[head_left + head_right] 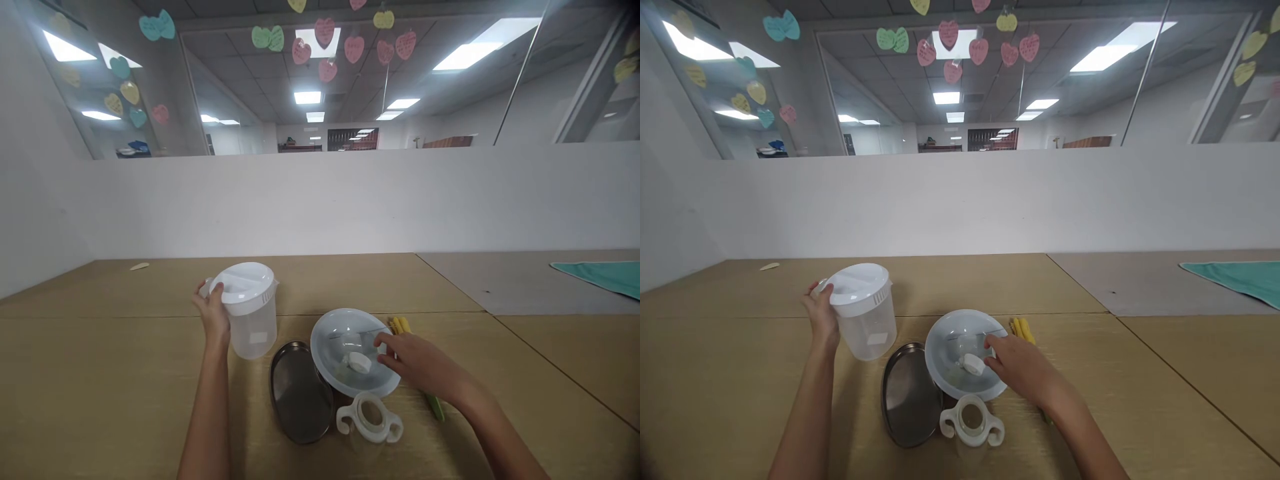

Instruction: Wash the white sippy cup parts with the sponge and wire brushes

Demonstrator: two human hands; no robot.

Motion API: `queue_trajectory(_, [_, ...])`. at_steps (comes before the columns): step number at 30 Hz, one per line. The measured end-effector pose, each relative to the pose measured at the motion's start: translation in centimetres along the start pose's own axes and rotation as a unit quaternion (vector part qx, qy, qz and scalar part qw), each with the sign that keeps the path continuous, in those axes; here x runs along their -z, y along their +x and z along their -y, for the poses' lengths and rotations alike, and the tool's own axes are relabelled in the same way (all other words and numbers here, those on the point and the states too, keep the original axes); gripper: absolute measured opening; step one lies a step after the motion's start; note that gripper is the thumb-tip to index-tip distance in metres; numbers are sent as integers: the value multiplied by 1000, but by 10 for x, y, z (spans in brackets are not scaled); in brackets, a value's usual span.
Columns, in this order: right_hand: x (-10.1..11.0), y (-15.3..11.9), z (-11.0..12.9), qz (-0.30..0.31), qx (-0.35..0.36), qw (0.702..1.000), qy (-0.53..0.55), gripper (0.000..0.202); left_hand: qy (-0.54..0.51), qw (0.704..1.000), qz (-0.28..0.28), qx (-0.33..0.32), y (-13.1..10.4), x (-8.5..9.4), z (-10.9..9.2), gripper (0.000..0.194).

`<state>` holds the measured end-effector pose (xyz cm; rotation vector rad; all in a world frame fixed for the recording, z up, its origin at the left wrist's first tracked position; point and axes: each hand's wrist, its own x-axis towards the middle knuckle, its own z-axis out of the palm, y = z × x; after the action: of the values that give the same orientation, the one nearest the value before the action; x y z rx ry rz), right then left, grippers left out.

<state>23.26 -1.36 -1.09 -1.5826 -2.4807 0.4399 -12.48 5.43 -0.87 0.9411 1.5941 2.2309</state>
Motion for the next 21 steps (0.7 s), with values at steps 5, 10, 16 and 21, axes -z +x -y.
queue_trajectory(5, [5,-1,6,-9,8,1000,28,29,64,981,20,-181,-33,-14,-25,37])
queue_trajectory(10, [5,6,15,-79,4,992,99,35,186,902,128,-367,-78,-27,-60,39])
queue_trajectory(16, [-12,12,24,-105,22,984,141,51,245,840,213,-434,-131,-44,-79,40])
queue_trajectory(21, [-20,9,19,-98,15,987,124,62,240,822,215,-469,-152,-51,-78,41])
